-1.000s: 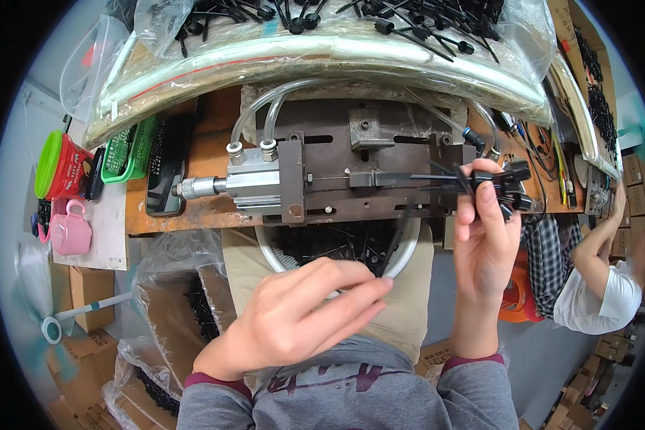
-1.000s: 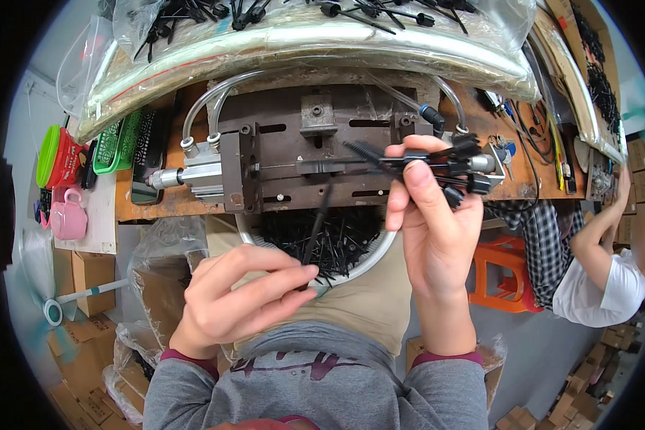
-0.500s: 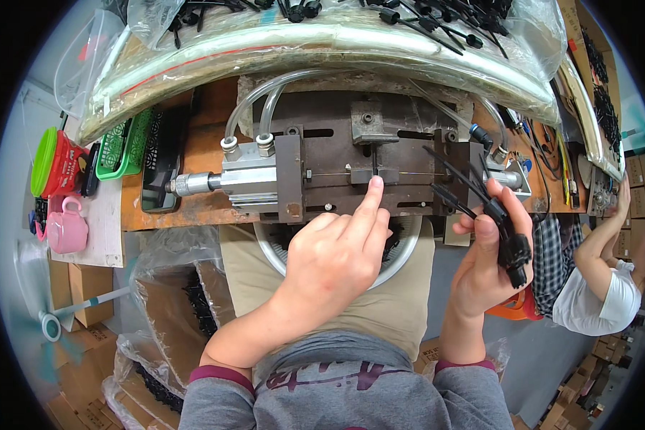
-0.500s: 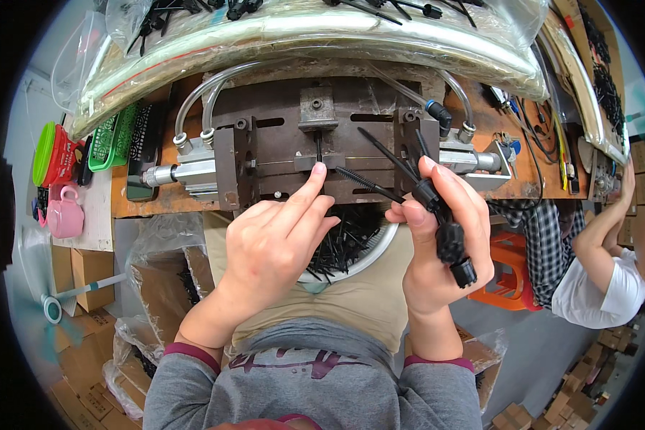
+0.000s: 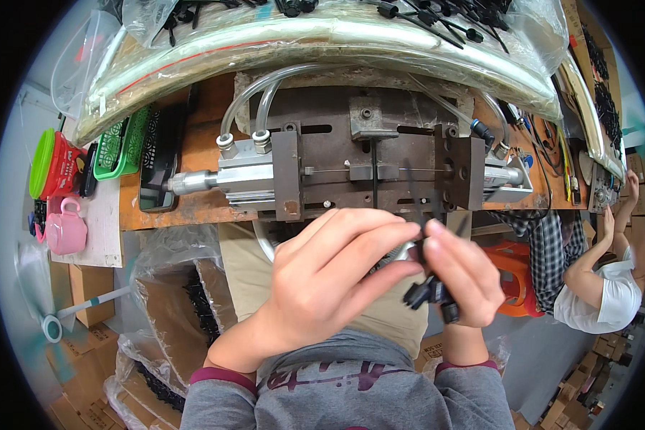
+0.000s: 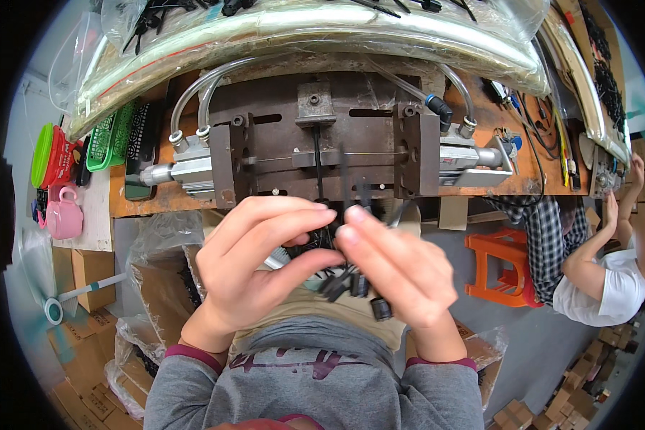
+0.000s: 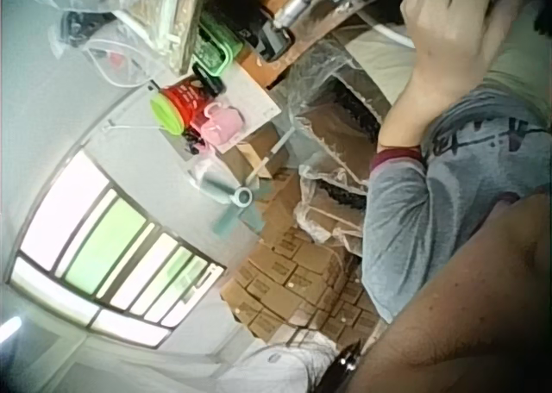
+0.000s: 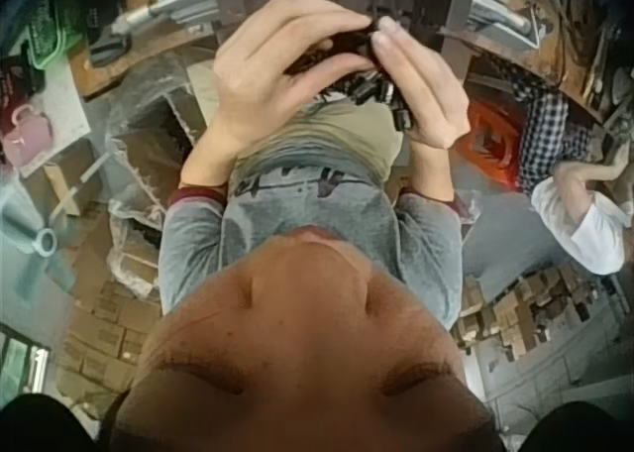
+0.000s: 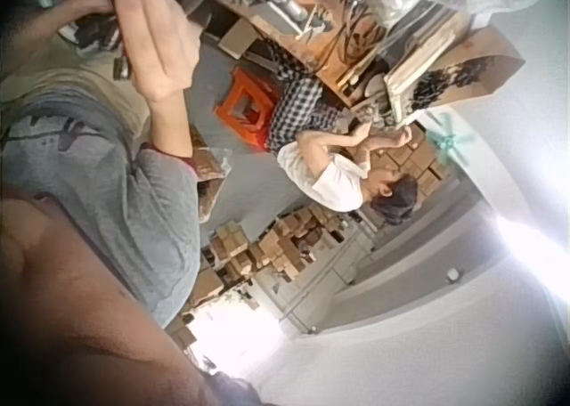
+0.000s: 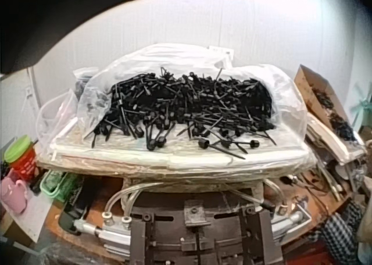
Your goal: Manually assemble small black electronic components using a pneumatic jig.
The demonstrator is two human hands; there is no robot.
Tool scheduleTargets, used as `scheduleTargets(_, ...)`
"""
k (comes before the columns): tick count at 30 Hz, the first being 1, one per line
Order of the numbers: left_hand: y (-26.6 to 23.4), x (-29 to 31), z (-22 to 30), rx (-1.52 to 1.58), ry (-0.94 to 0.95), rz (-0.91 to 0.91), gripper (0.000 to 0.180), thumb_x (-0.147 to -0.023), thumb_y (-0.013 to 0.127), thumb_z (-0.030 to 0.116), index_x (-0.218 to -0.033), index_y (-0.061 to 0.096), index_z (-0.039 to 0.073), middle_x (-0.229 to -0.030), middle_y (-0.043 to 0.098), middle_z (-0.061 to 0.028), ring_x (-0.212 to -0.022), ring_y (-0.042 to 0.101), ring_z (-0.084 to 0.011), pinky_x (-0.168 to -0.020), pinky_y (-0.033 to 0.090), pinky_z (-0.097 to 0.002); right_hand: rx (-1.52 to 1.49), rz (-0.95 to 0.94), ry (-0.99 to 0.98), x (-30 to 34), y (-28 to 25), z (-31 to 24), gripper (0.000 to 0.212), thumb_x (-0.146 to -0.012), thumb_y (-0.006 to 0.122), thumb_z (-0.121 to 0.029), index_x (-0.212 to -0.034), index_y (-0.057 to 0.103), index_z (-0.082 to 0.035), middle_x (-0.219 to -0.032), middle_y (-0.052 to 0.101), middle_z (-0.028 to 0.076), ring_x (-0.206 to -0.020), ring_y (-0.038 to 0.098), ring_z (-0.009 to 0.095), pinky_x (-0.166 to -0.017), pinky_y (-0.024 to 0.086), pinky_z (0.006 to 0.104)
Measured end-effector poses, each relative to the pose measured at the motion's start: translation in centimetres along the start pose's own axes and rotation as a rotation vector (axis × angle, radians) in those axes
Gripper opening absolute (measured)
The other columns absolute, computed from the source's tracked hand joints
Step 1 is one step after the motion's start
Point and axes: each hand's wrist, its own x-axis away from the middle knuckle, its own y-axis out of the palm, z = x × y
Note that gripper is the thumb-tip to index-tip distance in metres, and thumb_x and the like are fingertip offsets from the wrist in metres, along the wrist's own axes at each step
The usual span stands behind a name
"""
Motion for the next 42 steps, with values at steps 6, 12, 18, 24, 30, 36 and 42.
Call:
scheduleTargets(6,-0.2,0.6,-0.2,0.213,-0.168,-0.063,0.042,-0.070,0.086,-0.001,-0.111,0.074,0.001,-0.102,0.071,-0.0115,-0.079,0.069,-0.0167,-0.067,0.058,-0.0263,-0.078,-0.029,-0.001,0.2,0.8,-0.2,0.036,-0.076,0.073,-0.003,-0.112,0.074,0.003,-0.115,0.072,0.021,-0.088,0.075,0.027,-0.071,0.061,0.0308)
scheduleTargets(12,-0.9,1.0,-0.2,-0.187,-0.042,-0.046,0.040,-0.067,0.083,-0.004,-0.107,0.075,0.002,-0.110,0.071,-0.0123,-0.098,0.069,-0.0248,-0.079,0.057,-0.0315,-0.064,0.213,0.212,1.0,0.5,1.2,0.025,-0.084,0.073,0.007,-0.109,0.071,0.004,-0.114,0.070,0.022,-0.093,0.072,0.027,-0.073,0.062,0.0305)
scheduleTargets(18,0.7,1.5,-2.3,-0.457,0.075,-0.199,0.028,-0.074,0.078,0.004,-0.101,0.072,0.001,-0.129,0.067,-0.0148,-0.098,0.070,-0.0279,-0.087,0.057,-0.0380,-0.330,0.393,0.401,0.8,1.3,1.5,0.018,-0.095,0.064,0.001,-0.114,0.063,0.002,-0.117,0.066,0.021,-0.076,0.065,0.015,-0.062,0.055,0.0233)
scheduleTargets(24,1.7,0.9,-2.9,-0.612,0.107,-0.184,0.026,-0.074,0.080,0.010,-0.099,0.072,0.004,-0.130,0.068,-0.0089,-0.068,0.066,-0.0186,-0.062,0.052,-0.0292,-0.612,0.468,0.543,0.6,1.4,1.8,0.022,-0.098,0.065,-0.006,-0.118,0.062,0.003,-0.124,0.065,0.025,-0.079,0.068,0.016,-0.067,0.056,0.0256)
scheduleTargets(30,1.4,0.8,-2.4,-0.648,0.056,-0.215,0.029,-0.073,0.081,0.013,-0.101,0.073,0.008,-0.128,0.070,-0.0065,-0.067,0.066,-0.0176,-0.061,0.052,-0.0282,-0.574,0.441,0.490,0.6,2.0,0.8,0.025,-0.101,0.058,-0.006,-0.124,0.061,0.005,-0.132,0.060,0.029,-0.089,0.071,0.022,-0.075,0.057,0.0274)
scheduleTargets(36,1.9,0.8,-1.2,-0.367,0.181,-0.017,0.044,-0.064,0.090,0.007,-0.103,0.069,0.004,-0.106,0.073,-0.0113,-0.082,0.070,-0.0226,-0.067,0.058,-0.0307,-0.711,0.393,0.474,0.2,5.1,0.0,0.025,-0.100,0.058,-0.004,-0.124,0.058,0.005,-0.133,0.058,0.032,-0.097,0.072,0.032,-0.086,0.061,0.0391)
scheduleTargets(42,2.0,0.8,-0.4,-0.283,0.215,-0.017,0.049,-0.065,0.089,-0.002,-0.109,0.068,0.002,-0.101,0.072,-0.0119,-0.094,0.070,-0.0282,-0.080,0.057,-0.0339,-0.925,0.529,0.544,0.1,7.1,-1.3,0.029,-0.106,0.048,-0.013,-0.130,0.050,0.004,-0.140,0.051,0.034,-0.111,0.069,0.036,-0.094,0.059,0.0418)
